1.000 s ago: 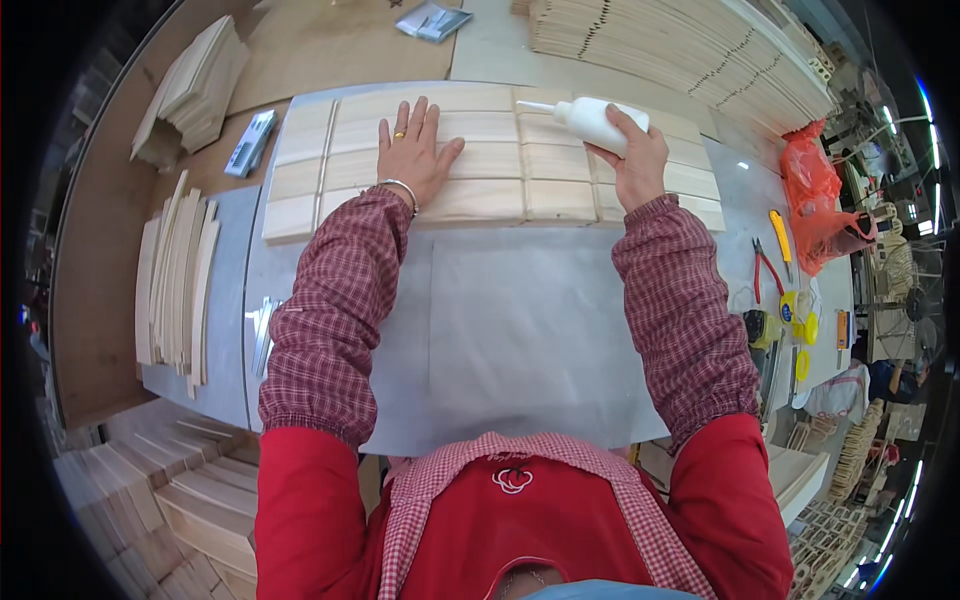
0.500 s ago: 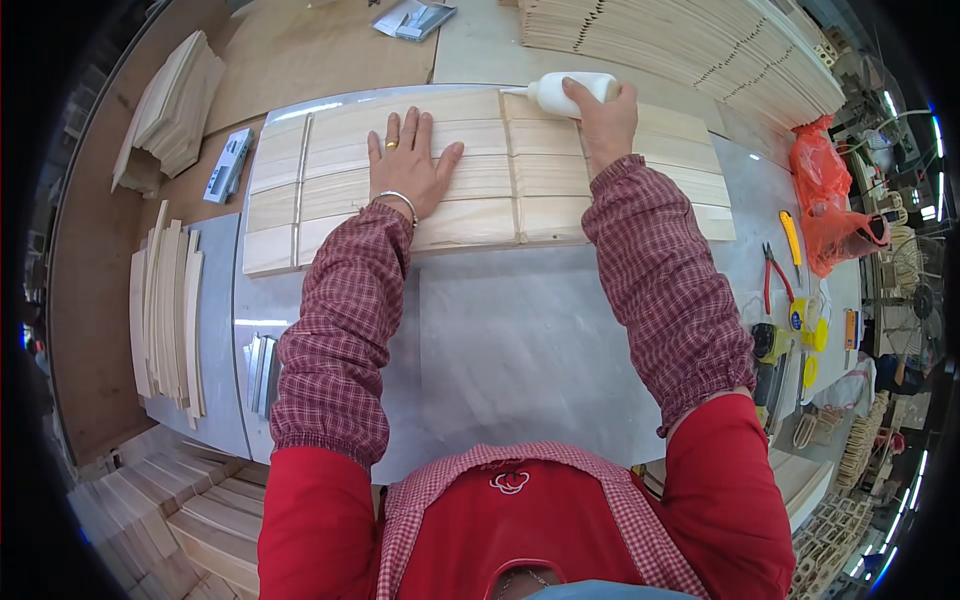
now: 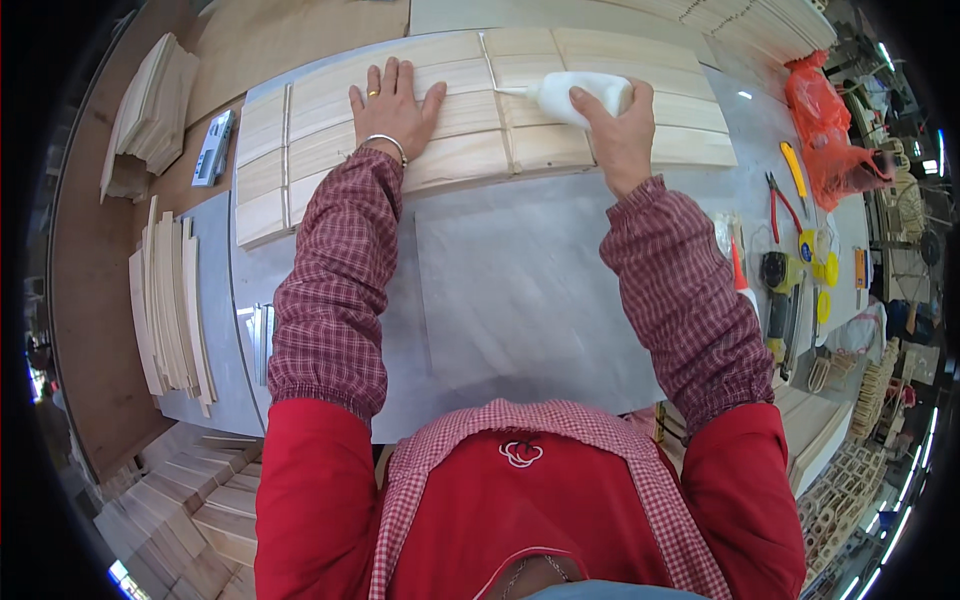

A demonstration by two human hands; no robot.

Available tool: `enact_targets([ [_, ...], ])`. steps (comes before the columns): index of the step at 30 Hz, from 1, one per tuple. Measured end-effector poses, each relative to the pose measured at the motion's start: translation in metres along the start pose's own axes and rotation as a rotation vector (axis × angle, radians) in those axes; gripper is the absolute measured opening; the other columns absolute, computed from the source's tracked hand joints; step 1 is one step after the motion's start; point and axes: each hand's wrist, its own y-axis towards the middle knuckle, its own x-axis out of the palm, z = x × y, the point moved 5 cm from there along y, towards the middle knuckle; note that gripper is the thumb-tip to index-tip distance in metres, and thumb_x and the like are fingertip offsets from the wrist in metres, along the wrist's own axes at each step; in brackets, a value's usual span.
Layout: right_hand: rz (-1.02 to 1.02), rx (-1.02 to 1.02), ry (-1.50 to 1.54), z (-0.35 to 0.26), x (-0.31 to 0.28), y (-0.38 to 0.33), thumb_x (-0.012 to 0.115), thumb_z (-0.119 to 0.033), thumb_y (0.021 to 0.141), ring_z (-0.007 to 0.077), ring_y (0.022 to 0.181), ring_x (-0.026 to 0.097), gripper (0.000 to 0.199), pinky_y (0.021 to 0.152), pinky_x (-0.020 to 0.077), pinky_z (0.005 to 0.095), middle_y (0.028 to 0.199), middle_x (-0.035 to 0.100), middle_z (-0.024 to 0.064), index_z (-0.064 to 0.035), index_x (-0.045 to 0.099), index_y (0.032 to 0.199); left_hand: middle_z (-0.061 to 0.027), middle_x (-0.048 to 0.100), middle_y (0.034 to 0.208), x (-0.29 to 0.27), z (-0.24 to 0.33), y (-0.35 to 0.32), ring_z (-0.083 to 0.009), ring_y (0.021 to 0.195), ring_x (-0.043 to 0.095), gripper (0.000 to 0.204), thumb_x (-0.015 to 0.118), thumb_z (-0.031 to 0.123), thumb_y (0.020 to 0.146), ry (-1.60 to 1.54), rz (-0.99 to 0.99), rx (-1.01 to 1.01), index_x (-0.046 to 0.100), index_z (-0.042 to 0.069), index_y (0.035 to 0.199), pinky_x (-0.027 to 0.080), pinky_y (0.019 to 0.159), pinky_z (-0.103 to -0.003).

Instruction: Assembling wooden box components using glue and a pneumatic nail gun.

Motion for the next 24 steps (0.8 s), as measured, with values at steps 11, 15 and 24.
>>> enact_targets([
  [11, 0.011, -0.039, -0.026, -0.005, -0.039, -0.082, 0.071, -0.018, 0.078, 0.0253, 0.091, 0.054, 0.052, 0.081, 0.0457, 0.0338, 0.103, 0.053, 0.0183, -0.0009, 0.041, 0.116, -0.0057, 0.030, 0.150, 0.005, -0.004, 0.001, -0.0283, 0.139, 0.022, 0.071, 0.026, 0.061, 0.091, 0.009, 0.029, -0.014, 0.035, 0.011, 0.141, 0.015, 0.111, -0.051],
  [15, -0.002, -0.011, -0.028, -0.007, -0.050, -0.097, 0.071, -0.018, 0.078, 0.0269, 0.093, 0.055, 0.051, 0.080, 0.0482, 0.0344, 0.104, 0.052, 0.0187, 0.0002, 0.041, 0.115, -0.0083, 0.029, 0.150, 0.003, -0.002, 0.001, -0.0295, 0.140, 0.021, 0.070, 0.025, 0.058, 0.092, 0.001, 0.006, -0.002, 0.034, 0.009, 0.141, 0.014, 0.112, -0.052],
  [24, 0.000, 0.329, 0.690, 0.031, -0.069, -0.016, 0.070, -0.016, 0.079, 0.0299, 0.092, 0.060, 0.052, 0.073, 0.0563, 0.0346, 0.108, 0.050, 0.0212, 0.0056, 0.039, 0.114, -0.0085, 0.028, 0.150, -0.001, -0.001, 0.000, -0.0297, 0.140, 0.021, 0.070, 0.026, 0.057, 0.092, -0.030, 0.006, -0.014, 0.033, 0.008, 0.141, 0.013, 0.112, -0.051],
])
